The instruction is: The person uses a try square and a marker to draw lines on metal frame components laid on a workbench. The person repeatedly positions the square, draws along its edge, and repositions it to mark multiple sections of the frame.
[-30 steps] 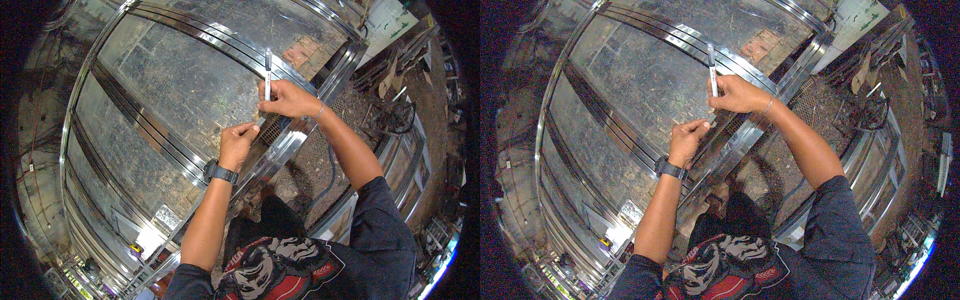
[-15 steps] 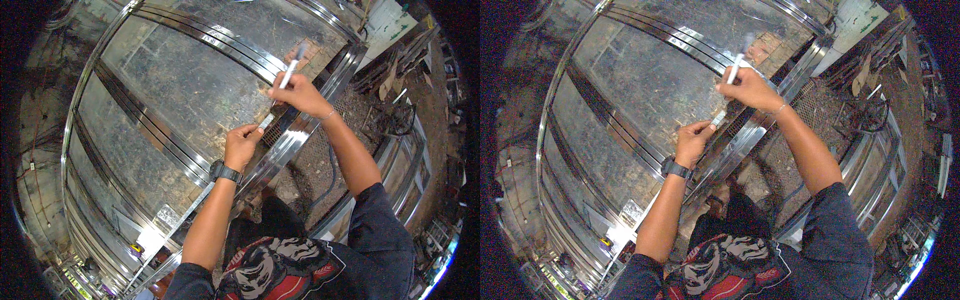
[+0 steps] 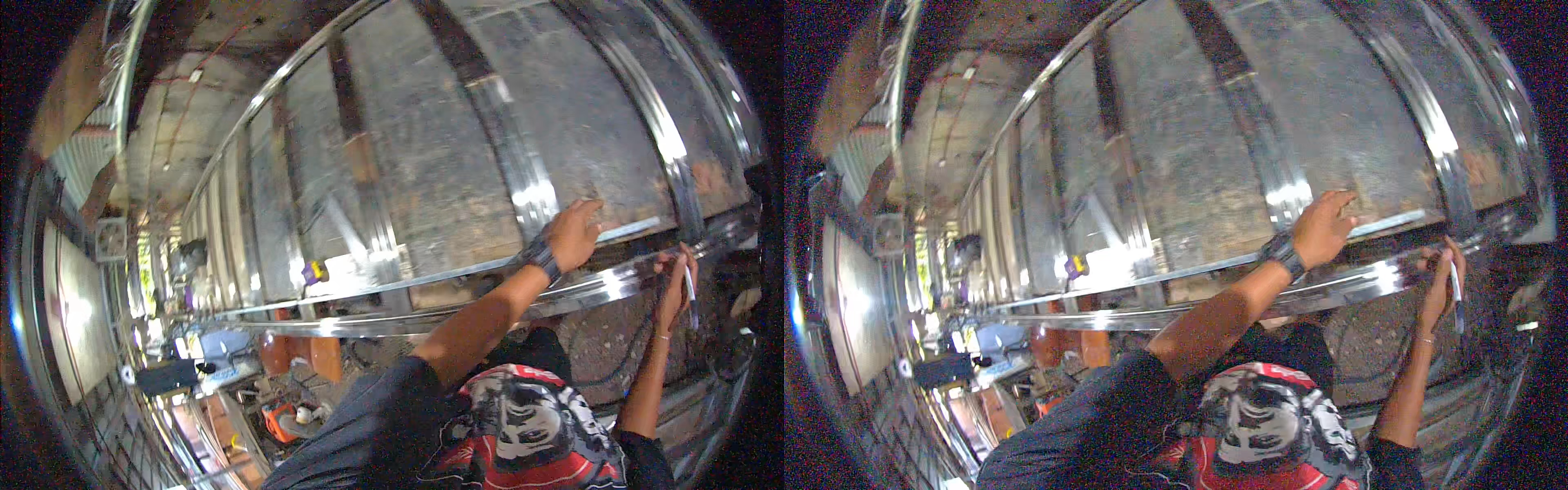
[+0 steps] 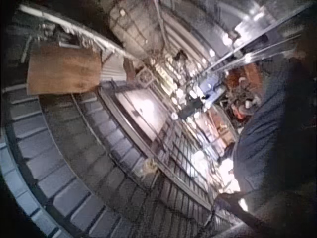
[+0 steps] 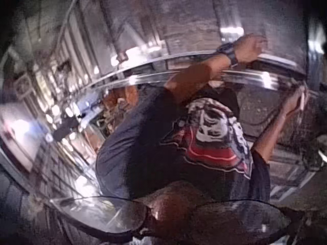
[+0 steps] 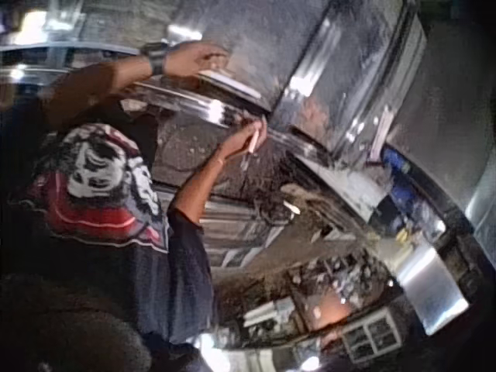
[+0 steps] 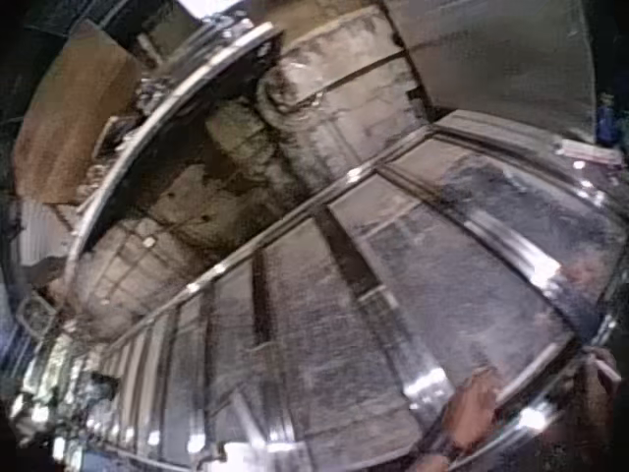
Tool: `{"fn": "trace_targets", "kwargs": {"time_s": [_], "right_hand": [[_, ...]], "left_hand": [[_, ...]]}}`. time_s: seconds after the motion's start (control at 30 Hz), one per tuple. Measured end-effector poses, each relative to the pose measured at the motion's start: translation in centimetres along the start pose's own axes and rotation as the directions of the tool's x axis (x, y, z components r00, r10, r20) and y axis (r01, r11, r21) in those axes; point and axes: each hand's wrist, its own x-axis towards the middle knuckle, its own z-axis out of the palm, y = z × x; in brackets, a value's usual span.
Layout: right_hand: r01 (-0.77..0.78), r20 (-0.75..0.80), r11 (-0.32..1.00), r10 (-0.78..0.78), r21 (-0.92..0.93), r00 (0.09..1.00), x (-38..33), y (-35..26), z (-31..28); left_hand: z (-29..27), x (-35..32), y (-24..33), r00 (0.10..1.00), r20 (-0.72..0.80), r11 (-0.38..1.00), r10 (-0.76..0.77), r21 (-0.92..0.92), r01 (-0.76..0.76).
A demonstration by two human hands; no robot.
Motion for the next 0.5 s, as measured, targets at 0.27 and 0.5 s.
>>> {"fn": "trace_targets", "kwargs": {"time_s": [0.27, 0.5], "right_hand": [[0.155, 0.03, 0.988, -0.155, -0.021, 0.987, -5.4, -4.7, 7.1], [0.17, 0.126, 0.985, -0.172, 0.031, 0.977, -13.5, -11.2, 15.8]], "left_hand": [[-33.6, -18.2, -26.2, 0.555, -0.832, 0.804, 0.012, 0.338, 0.489], [-40.8, -20.9, -34.8, 0.375, -0.608, 0.43, -0.7, 0.061, 0.901]]}}
